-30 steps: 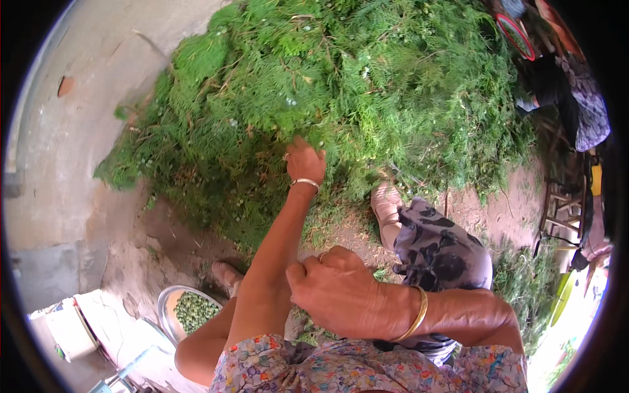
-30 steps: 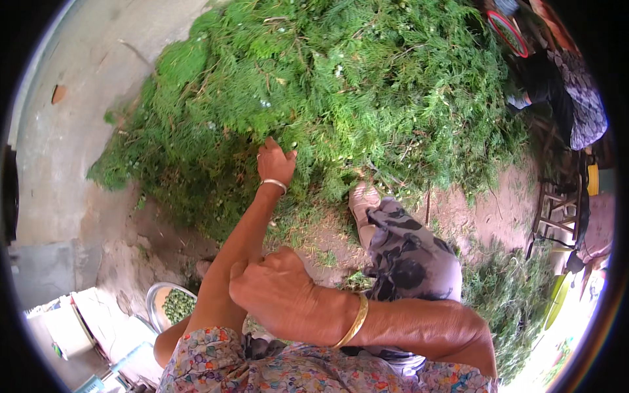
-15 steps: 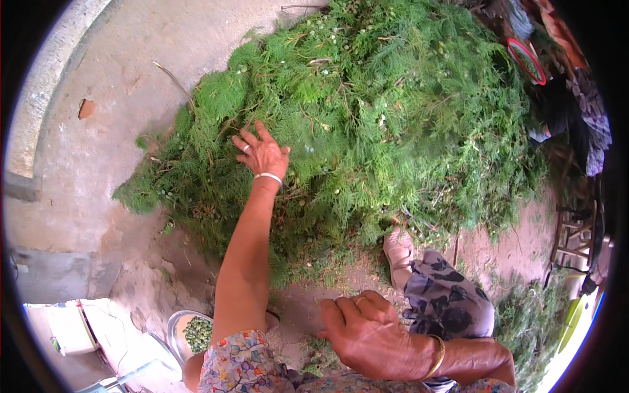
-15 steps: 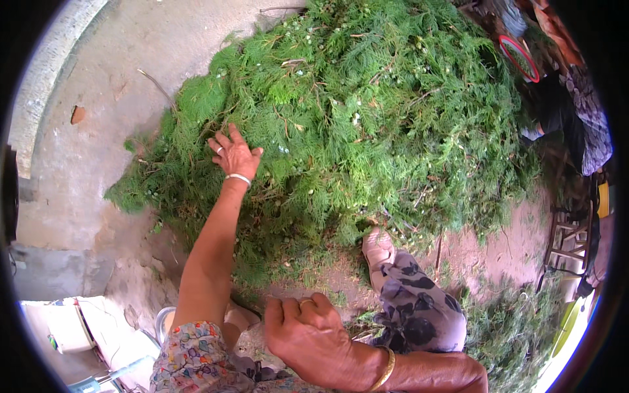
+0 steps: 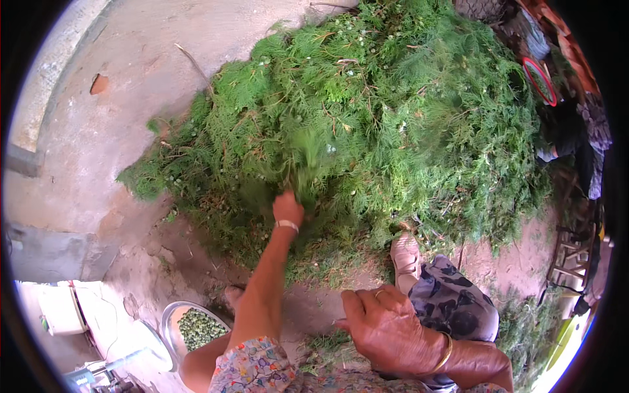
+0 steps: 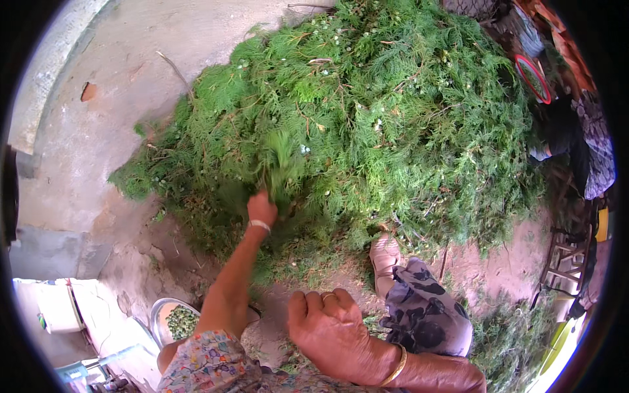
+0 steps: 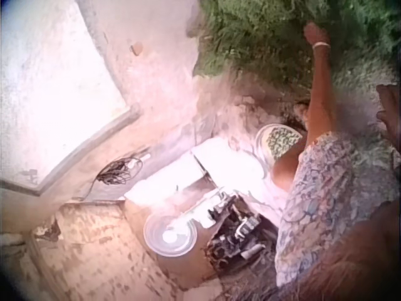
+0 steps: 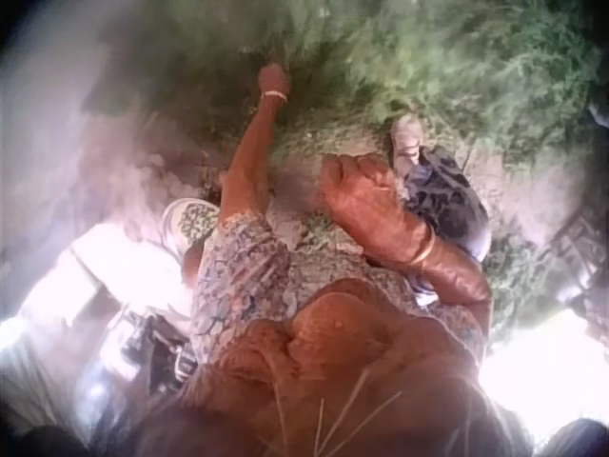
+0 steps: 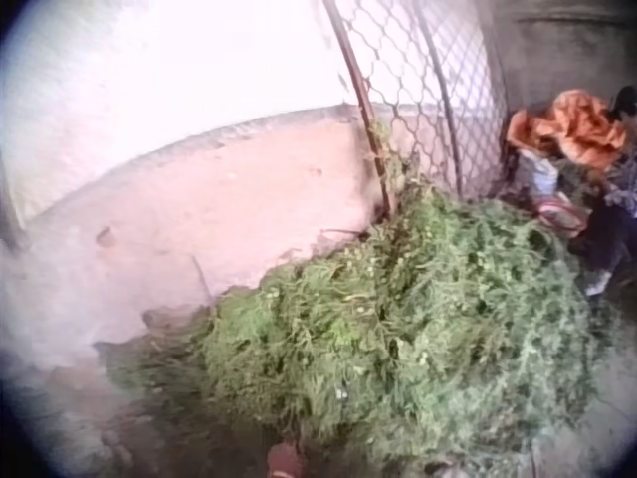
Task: The person picks up green branches from a pile, plucks small green berries from the foliage, and drops them into a metal bowl.
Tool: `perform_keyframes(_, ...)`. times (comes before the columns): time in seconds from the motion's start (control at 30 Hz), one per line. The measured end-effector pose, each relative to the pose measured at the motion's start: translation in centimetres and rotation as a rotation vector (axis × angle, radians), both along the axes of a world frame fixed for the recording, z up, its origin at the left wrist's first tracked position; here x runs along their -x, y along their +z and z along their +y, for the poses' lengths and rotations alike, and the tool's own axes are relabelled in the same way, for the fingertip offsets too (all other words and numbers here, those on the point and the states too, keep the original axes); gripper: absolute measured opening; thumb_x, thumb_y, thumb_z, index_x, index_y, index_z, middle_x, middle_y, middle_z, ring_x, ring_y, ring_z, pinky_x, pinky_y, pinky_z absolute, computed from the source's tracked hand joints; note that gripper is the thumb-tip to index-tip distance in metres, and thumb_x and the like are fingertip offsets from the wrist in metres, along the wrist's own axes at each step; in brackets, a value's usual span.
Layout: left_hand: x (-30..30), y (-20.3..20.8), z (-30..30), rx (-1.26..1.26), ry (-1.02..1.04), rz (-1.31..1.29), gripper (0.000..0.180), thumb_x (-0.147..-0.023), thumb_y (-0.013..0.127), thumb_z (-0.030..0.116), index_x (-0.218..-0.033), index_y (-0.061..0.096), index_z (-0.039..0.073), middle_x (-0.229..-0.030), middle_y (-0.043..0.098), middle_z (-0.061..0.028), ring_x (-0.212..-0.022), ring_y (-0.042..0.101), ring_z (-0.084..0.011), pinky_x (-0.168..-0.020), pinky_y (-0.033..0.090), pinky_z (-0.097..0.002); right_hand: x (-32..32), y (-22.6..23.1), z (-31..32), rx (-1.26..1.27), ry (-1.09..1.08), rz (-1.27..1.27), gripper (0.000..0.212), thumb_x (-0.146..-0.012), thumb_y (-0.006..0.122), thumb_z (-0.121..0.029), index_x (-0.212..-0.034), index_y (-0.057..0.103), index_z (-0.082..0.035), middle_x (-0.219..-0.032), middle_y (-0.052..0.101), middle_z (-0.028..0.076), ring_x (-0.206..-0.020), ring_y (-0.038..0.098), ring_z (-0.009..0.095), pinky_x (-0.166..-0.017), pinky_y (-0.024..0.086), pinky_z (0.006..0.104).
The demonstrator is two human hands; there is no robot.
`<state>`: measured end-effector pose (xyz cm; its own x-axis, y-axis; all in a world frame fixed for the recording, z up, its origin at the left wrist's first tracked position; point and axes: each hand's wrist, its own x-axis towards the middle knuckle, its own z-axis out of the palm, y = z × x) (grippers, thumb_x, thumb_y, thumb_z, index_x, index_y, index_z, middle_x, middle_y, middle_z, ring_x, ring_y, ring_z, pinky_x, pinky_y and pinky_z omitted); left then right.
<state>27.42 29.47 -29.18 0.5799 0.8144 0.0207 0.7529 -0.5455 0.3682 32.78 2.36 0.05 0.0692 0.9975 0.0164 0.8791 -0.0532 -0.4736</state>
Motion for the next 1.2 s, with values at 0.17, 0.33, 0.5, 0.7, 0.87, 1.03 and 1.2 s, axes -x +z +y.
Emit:
perform_keyframes(0.17, 10.1, -0.7, -8.2, 0.145, 0.116, -0.218, 0.025, -0.061, 0.065, 0.007, -0.085, 0.064, 0.003, -0.080, 0.065, -0.0187, -0.077, 0.063, -0.0365, -0.069, 0.050, -0.0435, 0.2, -0.5, -0.2, -0.062, -0.006, -0.064, 0.015, -0.058, 0.059, -0.004, -0.070, 0.051, -0.001, -0.059, 0.051, 0.008, -0.053, 0.056, 0.021, -0.054, 0.043, 0.0328)
perform_keyframes(0.33, 13.7, 5.7, -7.2, 0.162, 0.161, -0.425, 0.033, -0.059, 0.066, 0.006, -0.091, 0.066, 0.003, -0.080, 0.066, -0.0166, -0.076, 0.064, -0.0324, -0.072, 0.050, -0.0368, 0.2, 0.0, 0.5, 0.005, -0.060, -0.090, 0.026, -0.074, 0.070, -0.016, -0.078, 0.050, 0.001, -0.063, 0.055, 0.015, -0.058, 0.058, 0.031, -0.054, 0.045, 0.0408)
perform_keyframes(0.5, 14.5, 17.8, -5.6, 0.396, 0.180, -0.574, 0.027, -0.063, 0.064, -0.004, -0.090, 0.063, 0.000, -0.072, 0.062, -0.0040, -0.064, 0.058, -0.0141, -0.060, 0.048, -0.0296, 0.7, 0.3, 2.5, 0.072, -0.202, 0.219, 0.028, -0.080, 0.066, -0.019, -0.075, 0.050, 0.004, -0.063, 0.057, 0.025, -0.067, 0.061, 0.043, -0.060, 0.047, 0.0473)
perform_keyframes(0.7, 16.2, 27.6, -8.6, 0.622, 0.148, -0.809, 0.023, -0.072, 0.060, -0.010, -0.092, 0.059, 0.002, -0.075, 0.058, 0.0004, -0.059, 0.050, -0.0034, -0.045, 0.039, -0.0187, 1.8, -0.6, 6.0, 0.113, -0.311, 0.671, 0.027, -0.084, 0.063, -0.021, -0.092, 0.059, 0.004, -0.072, 0.061, 0.023, -0.072, 0.063, 0.030, -0.068, 0.049, 0.0396)
perform_keyframes(0.87, 16.4, 27.5, -11.4, 0.455, 0.038, -0.867, 0.023, -0.073, 0.058, -0.012, -0.093, 0.058, 0.000, -0.074, 0.057, 0.0009, -0.061, 0.051, -0.0039, -0.051, 0.040, -0.0182, 2.7, -1.9, 6.3, 0.255, -0.344, 1.464, 0.045, -0.085, 0.066, -0.032, -0.119, 0.054, -0.006, -0.107, 0.060, 0.007, -0.092, 0.057, 0.016, -0.076, 0.049, 0.0349)
perform_keyframes(1.03, 15.6, 25.9, -13.2, 0.083, -0.259, -0.740, 0.021, -0.072, 0.063, -0.008, -0.091, 0.062, 0.001, -0.079, 0.064, -0.0091, -0.072, 0.061, -0.0151, -0.064, 0.047, -0.0243, 2.6, -2.4, 7.8, 0.235, -0.395, 1.745, 0.059, -0.078, 0.072, -0.041, -0.116, 0.053, 0.000, -0.112, 0.057, 0.008, -0.100, 0.054, 0.018, -0.082, 0.046, 0.0364)
perform_keyframes(1.2, 14.9, 25.6, -13.7, -0.053, -0.481, -0.606, 0.032, -0.063, 0.061, -0.008, -0.092, 0.063, 0.005, -0.086, 0.065, -0.0133, -0.077, 0.064, -0.0328, -0.065, 0.050, -0.0365, 2.5, -2.5, 9.0, 0.005, -0.365, 1.689, 0.048, -0.079, 0.073, -0.028, -0.109, 0.057, 0.006, -0.101, 0.063, 0.011, -0.093, 0.059, 0.021, -0.083, 0.047, 0.0362)
